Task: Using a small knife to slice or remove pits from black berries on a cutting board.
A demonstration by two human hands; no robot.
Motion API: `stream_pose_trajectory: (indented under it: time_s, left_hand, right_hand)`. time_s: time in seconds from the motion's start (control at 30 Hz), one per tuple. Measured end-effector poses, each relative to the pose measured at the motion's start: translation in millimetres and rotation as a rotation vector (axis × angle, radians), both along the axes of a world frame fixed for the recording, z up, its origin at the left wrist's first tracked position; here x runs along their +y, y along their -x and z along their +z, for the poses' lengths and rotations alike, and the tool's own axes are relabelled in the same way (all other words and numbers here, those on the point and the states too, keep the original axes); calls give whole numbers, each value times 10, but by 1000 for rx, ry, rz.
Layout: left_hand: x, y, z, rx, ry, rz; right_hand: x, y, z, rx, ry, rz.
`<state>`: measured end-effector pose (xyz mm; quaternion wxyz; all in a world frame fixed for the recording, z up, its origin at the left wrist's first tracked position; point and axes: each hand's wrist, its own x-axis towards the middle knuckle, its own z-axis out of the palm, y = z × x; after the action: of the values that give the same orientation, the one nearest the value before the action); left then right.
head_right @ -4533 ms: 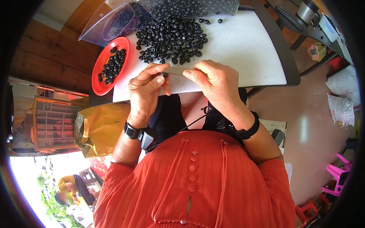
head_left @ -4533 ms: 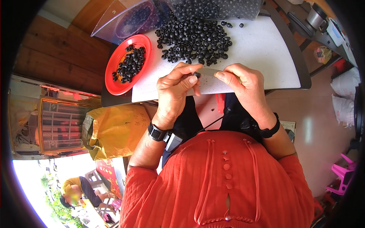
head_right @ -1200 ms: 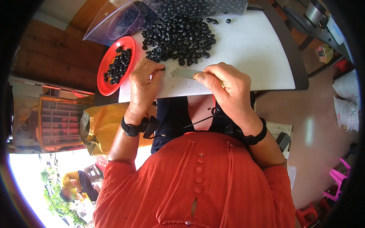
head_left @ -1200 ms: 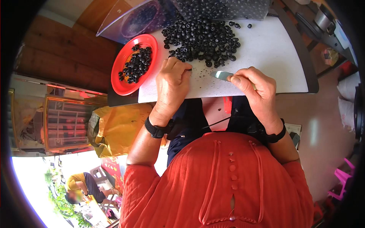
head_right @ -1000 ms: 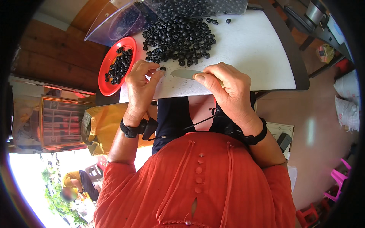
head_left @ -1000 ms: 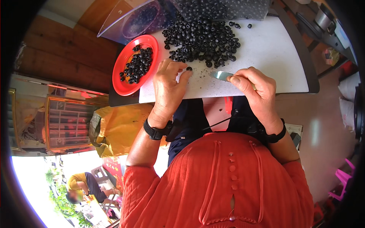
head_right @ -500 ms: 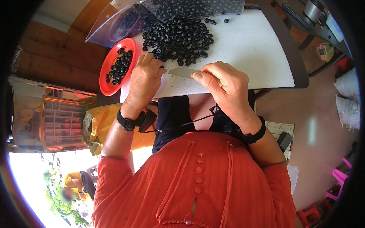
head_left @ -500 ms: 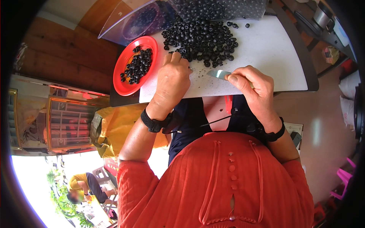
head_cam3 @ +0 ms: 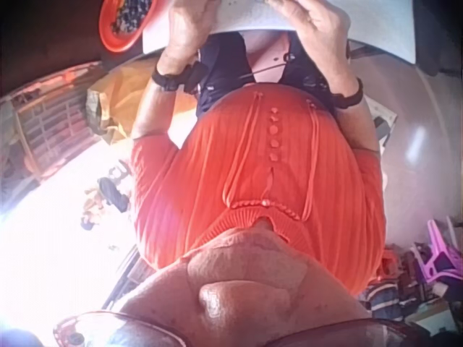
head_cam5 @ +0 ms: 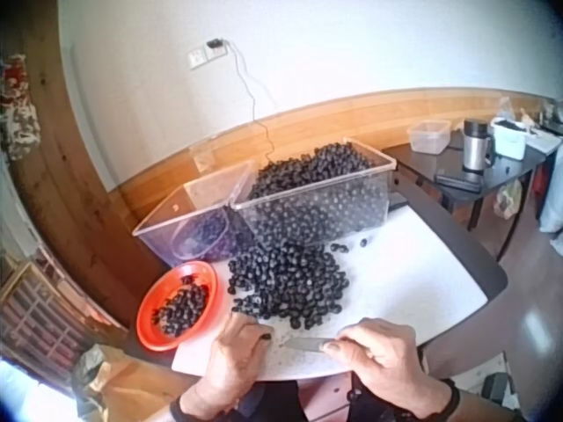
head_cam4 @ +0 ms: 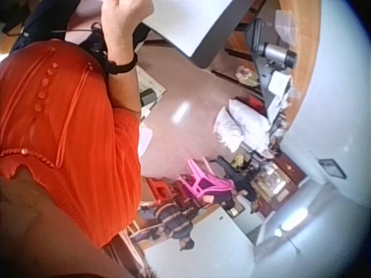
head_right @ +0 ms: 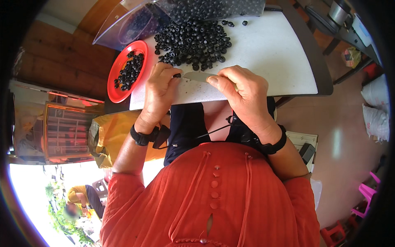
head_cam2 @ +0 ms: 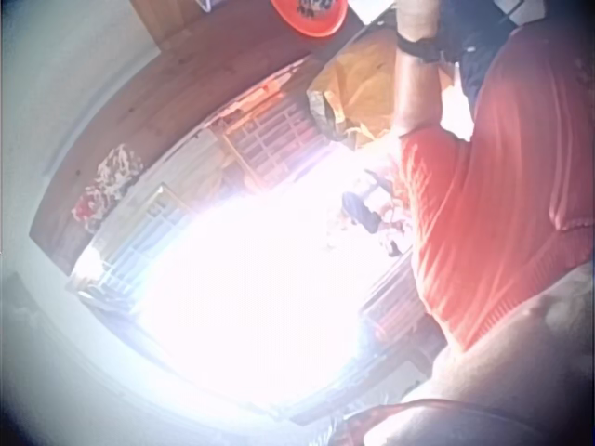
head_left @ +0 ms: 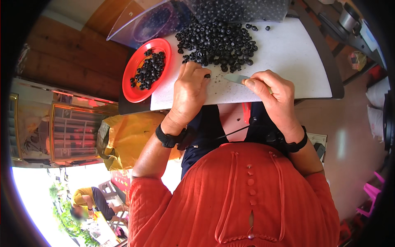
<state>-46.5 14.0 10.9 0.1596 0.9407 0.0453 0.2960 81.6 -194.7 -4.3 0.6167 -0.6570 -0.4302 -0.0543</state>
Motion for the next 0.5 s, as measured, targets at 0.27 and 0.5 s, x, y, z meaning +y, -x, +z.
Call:
stream_pose_trajectory:
  time_s: [0.27,0.5]
  left_hand:
    - [-127,87,41,20,989,-169]
    - [-231,43,-41,-121,1381,-310]
  right_hand:
    - [52,12,-14,-69,99,-101]
    - [62,27,27,-67,133,-96]
